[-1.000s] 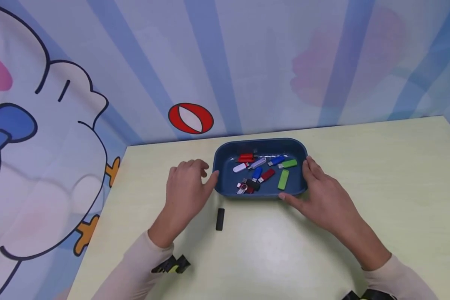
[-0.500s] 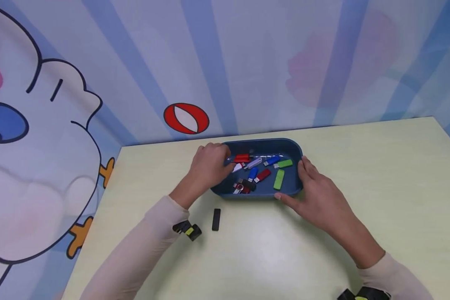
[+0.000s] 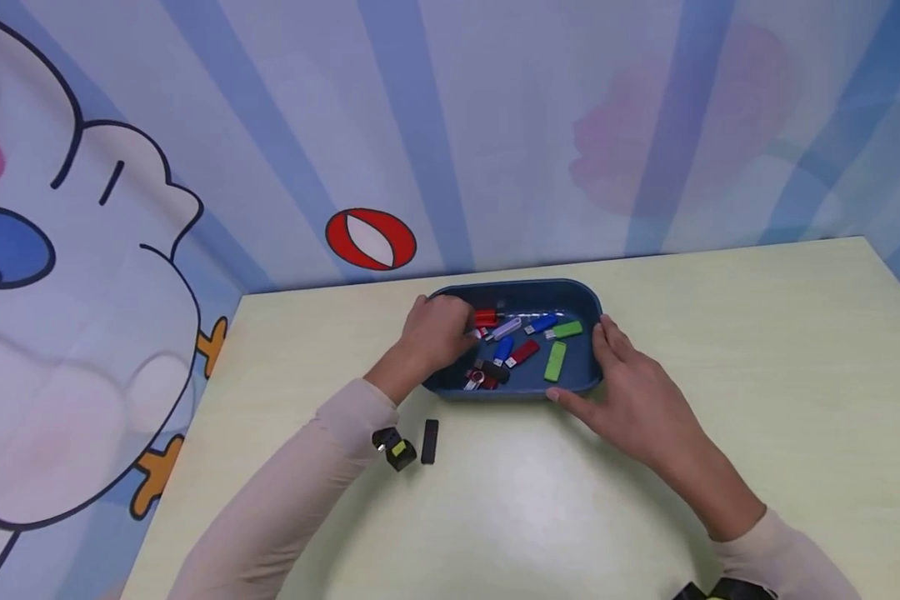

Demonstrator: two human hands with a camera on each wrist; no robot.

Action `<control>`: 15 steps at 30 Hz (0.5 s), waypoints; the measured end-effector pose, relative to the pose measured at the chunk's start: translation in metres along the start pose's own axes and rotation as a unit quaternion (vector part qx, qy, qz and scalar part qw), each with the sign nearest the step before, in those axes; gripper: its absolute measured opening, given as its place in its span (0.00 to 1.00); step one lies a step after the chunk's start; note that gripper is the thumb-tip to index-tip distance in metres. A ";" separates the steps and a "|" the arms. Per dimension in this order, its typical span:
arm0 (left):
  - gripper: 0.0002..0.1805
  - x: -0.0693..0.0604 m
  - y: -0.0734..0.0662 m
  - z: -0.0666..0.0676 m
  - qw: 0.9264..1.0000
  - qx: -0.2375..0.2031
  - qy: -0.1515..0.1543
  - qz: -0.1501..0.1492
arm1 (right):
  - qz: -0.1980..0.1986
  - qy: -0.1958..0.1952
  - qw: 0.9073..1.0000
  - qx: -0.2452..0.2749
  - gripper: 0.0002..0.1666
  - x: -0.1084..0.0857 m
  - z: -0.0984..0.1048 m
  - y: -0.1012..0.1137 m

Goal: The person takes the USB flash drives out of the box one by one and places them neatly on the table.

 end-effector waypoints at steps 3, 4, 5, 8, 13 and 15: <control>0.11 0.000 0.000 -0.004 1.000 0.008 0.004 0.004 | 0.002 -0.001 1.000 0.003 0.67 0.000 -0.002 0.000; 0.11 0.000 0.000 -0.005 1.000 0.011 0.006 0.006 | 0.001 0.000 1.000 0.005 0.67 0.000 -0.002 0.001; 0.11 -0.001 0.000 -0.007 1.000 0.013 0.007 0.008 | 0.001 0.001 1.000 0.007 0.67 0.000 -0.003 0.002; 0.11 -0.003 0.002 -0.010 1.000 0.019 0.005 0.015 | 0.002 0.006 1.000 0.013 0.67 0.000 -0.005 0.003; 0.10 -0.003 0.001 -0.011 1.000 0.009 -0.008 0.018 | 0.003 0.004 1.000 0.010 0.67 0.001 -0.006 0.003; 0.10 -0.003 -0.001 -0.010 1.000 0.007 -0.009 0.021 | 0.003 0.005 1.000 0.012 0.67 0.002 -0.006 0.003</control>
Point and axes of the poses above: each hand's wrist, its own x-axis towards the middle knuckle, its own z-axis out of the back of the hand, y = z × x, the point moved 2 cm from there along x, towards the middle knuckle, and after that the axes turned 10 degrees about -y, right-handed, at the moved point
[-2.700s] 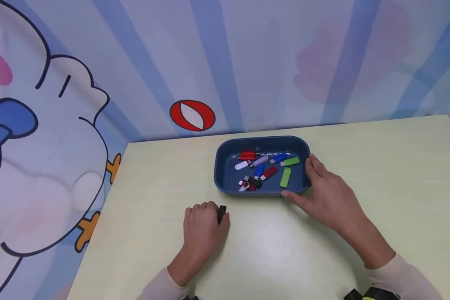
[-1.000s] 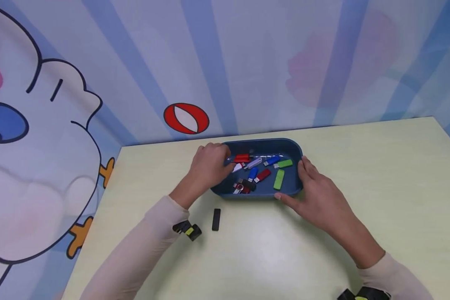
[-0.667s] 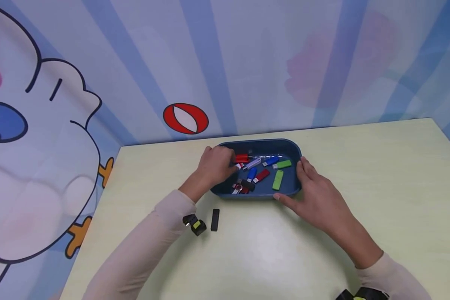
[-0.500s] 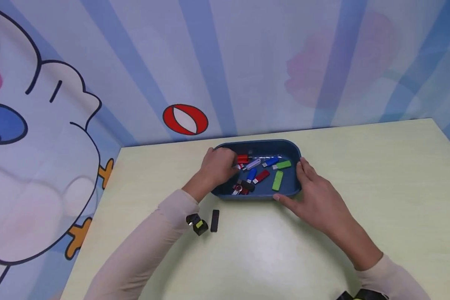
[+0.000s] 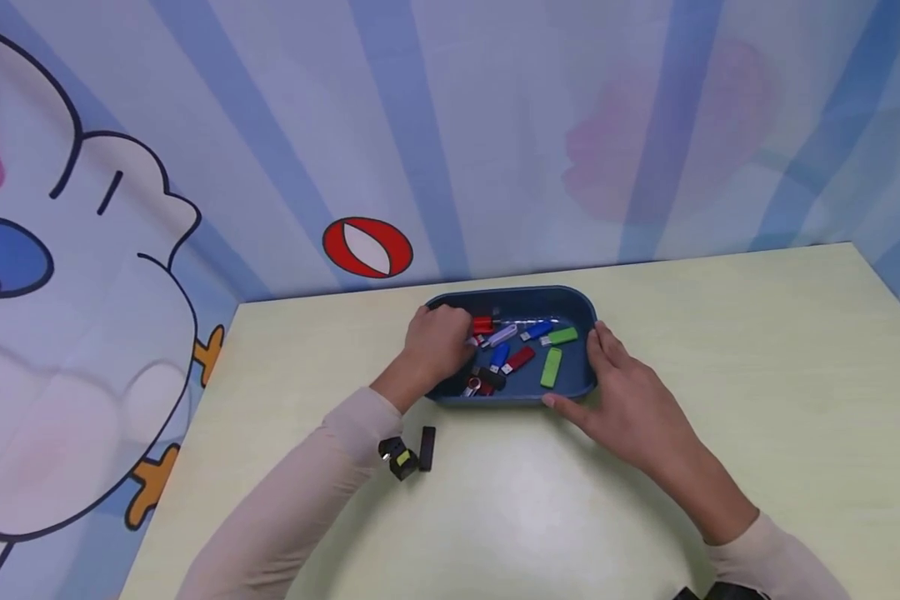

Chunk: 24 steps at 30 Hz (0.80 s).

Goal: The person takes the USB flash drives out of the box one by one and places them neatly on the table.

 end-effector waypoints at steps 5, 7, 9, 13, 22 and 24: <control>0.12 -0.004 -0.003 0.002 1.000 -0.005 -0.013 0.005 | -0.004 0.005 1.000 -0.001 0.68 0.000 0.002 -0.002; 0.13 -0.006 -0.004 0.004 1.000 -0.011 -0.021 0.010 | -0.006 0.007 1.000 -0.002 0.68 -0.001 0.003 -0.004; 0.16 -0.010 -0.004 0.007 0.999 -0.018 -0.032 0.022 | -0.007 0.010 1.000 0.000 0.68 -0.001 0.004 -0.005; 0.21 -0.018 -0.004 0.016 0.995 -0.051 -0.063 0.053 | -0.006 0.011 1.000 0.001 0.68 -0.002 0.005 -0.005; 0.20 -0.037 -0.009 0.038 0.985 -0.109 -0.114 0.065 | -0.011 0.014 1.000 -0.005 0.69 -0.001 0.009 -0.008; 0.16 -0.042 -0.010 0.043 0.984 -0.113 -0.119 0.065 | -0.013 0.017 1.000 -0.001 0.69 -0.001 0.009 -0.009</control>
Point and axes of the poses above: each hand's wrist, its own x-axis towards the middle knuckle, its own z-axis out of the back of the hand, y = z × x, the point moved 2 cm from there along x, towards the middle knuckle, and after that the axes turned 10 degrees about -y, right-handed, at the moved point
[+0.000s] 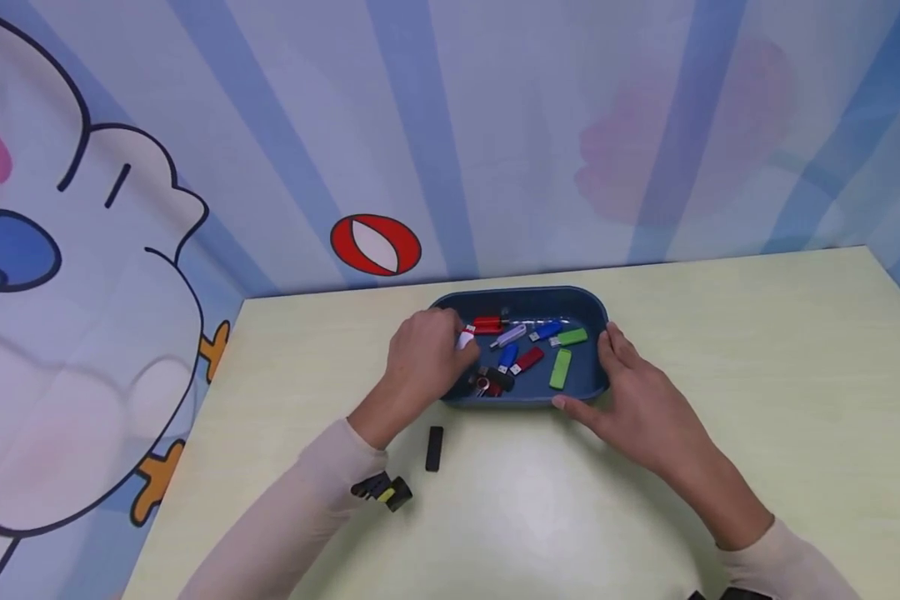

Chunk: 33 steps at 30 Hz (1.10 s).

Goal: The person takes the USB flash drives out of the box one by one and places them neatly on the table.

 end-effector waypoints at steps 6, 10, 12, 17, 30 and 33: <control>0.15 -0.012 -0.007 0.017 1.000 -0.012 -0.013 -0.008 | -0.007 0.006 1.000 0.004 0.70 0.002 0.002 -0.001; 0.20 -0.022 -0.008 0.026 1.000 -0.027 -0.013 -0.001 | -0.006 0.006 1.000 0.004 0.70 0.003 0.001 -0.001; 0.22 -0.027 -0.008 0.029 0.999 -0.036 -0.011 0.006 | -0.005 0.008 1.000 0.004 0.70 0.003 0.001 0.000; 0.20 -0.040 -0.008 0.035 0.999 -0.048 -0.001 0.023 | -0.005 0.010 1.000 0.001 0.70 0.002 0.001 -0.001; 0.14 -0.076 -0.009 0.033 0.999 -0.023 0.019 0.042 | 0.000 0.003 1.000 -0.004 0.69 0.000 -0.001 -0.001; 0.14 -0.084 -0.010 0.028 0.998 -0.019 0.025 0.046 | -0.001 0.004 1.000 -0.005 0.69 0.001 -0.001 -0.001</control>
Point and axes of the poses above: each hand's wrist, its own x-axis towards the middle knuckle, its own z-axis out of the back of the hand, y = z × x, the point moved 2 cm from there along x, towards the middle knuckle, and after that the axes turned 10 degrees about -y, right-handed, at the moved point
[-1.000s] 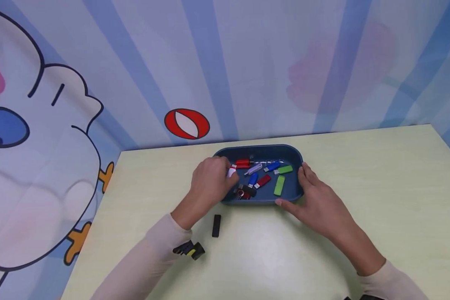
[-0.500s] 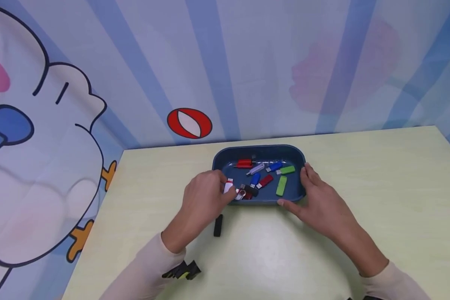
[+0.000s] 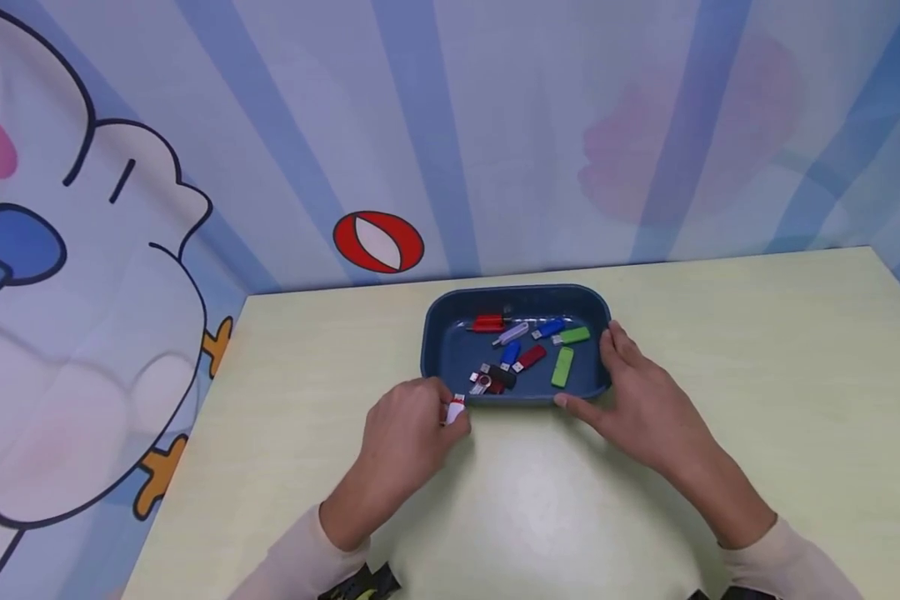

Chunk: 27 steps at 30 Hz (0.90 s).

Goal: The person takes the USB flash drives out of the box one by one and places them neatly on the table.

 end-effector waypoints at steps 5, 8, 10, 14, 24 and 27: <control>0.14 -0.010 0.002 -0.008 1.000 0.004 0.016 0.011 | -0.003 0.004 1.000 0.001 0.70 0.001 -0.001 -0.002; 0.14 -0.012 0.004 -0.013 0.999 0.003 0.031 0.020 | -0.003 0.002 1.000 -0.002 0.70 0.002 0.000 -0.003; 0.15 -0.013 0.004 -0.017 0.999 0.003 0.041 0.025 | -0.003 0.002 1.000 -0.004 0.69 0.002 0.000 -0.003; 0.17 -0.013 0.003 -0.026 0.999 0.008 0.048 0.021 | 0.000 -0.002 1.000 -0.005 0.69 0.003 0.002 -0.003; 0.21 -0.017 0.003 -0.047 0.999 0.022 0.028 -0.002 | -0.008 0.003 1.000 0.008 0.70 0.001 0.000 -0.002; 0.21 -0.016 0.002 -0.050 0.999 0.028 0.030 -0.003 | -0.006 -0.001 1.000 0.009 0.70 0.001 0.001 0.000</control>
Point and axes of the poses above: each hand's wrist, its own x-axis towards the middle knuckle, its own z-axis out of the back of the hand, y = z × x, the point moved 2 cm from there along x, towards the middle knuckle, and after that the axes turned 10 degrees about -y, right-handed, at the moved point
